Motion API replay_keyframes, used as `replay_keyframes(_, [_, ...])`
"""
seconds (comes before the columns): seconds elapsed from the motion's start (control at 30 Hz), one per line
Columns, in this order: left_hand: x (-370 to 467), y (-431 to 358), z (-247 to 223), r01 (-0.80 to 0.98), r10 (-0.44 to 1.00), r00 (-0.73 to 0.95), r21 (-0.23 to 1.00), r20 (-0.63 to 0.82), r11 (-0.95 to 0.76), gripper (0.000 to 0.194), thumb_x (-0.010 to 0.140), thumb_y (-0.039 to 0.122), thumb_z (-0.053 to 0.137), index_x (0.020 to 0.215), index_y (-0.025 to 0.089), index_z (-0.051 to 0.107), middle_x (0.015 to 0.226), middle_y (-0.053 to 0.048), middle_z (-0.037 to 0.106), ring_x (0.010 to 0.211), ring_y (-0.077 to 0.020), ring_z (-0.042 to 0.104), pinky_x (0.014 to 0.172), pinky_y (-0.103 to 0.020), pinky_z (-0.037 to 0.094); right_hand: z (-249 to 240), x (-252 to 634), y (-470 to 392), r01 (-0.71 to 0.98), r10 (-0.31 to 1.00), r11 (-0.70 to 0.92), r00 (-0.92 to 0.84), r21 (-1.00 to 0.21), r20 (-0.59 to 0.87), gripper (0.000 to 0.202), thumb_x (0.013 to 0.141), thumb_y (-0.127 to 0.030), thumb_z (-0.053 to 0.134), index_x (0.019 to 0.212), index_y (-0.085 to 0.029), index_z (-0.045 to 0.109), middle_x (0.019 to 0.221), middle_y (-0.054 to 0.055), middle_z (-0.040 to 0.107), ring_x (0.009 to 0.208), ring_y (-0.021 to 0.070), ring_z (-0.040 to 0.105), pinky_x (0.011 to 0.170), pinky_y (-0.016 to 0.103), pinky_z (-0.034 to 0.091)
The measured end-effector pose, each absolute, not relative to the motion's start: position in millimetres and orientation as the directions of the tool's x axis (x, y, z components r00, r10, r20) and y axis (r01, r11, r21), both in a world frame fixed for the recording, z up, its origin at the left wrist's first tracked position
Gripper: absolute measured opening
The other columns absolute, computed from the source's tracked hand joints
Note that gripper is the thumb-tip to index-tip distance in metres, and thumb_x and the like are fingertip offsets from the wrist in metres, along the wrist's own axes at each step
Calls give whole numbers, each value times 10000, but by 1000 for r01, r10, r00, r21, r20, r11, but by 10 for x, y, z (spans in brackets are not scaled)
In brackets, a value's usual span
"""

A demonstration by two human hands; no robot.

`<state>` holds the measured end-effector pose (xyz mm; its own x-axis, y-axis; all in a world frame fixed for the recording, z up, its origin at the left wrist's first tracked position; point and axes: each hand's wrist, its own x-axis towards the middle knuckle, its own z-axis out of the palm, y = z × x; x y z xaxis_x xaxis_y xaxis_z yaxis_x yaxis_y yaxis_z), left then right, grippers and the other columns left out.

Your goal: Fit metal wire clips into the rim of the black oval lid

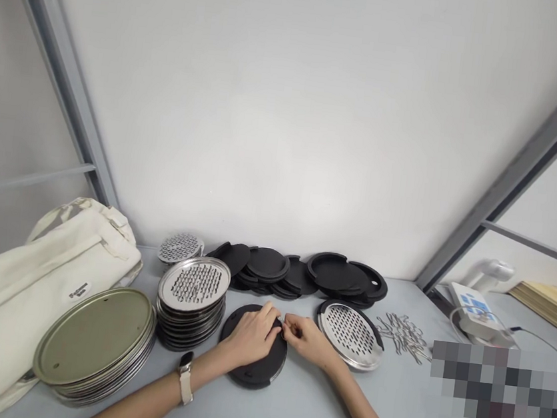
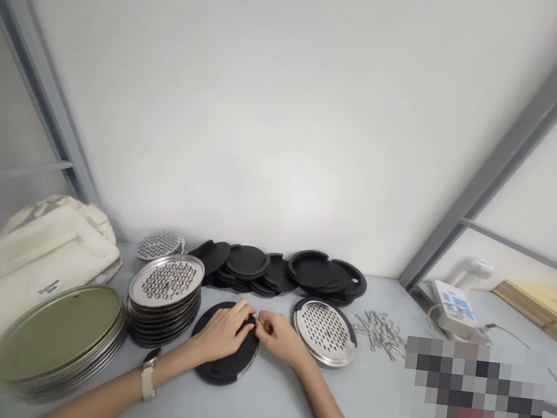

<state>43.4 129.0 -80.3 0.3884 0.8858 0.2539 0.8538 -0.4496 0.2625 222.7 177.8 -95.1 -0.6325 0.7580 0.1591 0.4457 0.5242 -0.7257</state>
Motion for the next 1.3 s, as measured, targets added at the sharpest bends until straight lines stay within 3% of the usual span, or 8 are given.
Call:
replay_keyframes(0.53, [437,1293,-775,847,890,393,285,232,-449,164,938,253,382,1066,221,479,1017,-28,510,805,-180,568,669,-282,405,-937,2216,1772,454,763,501,-634,-737,128,227,846,-244,412,628,-184,391,557,-62,371,530,87,325,500,216,249])
replay_keyframes(1.3, [427,1293,-759,825,877,419,305,233,-476,215,932,212,398,1131,230,478,1044,-31,513,820,-170,578,668,-271,411,-911,2216,1771,417,748,484,-653,-770,117,228,768,-177,408,580,-199,282,545,-75,291,519,74,271,491,213,228])
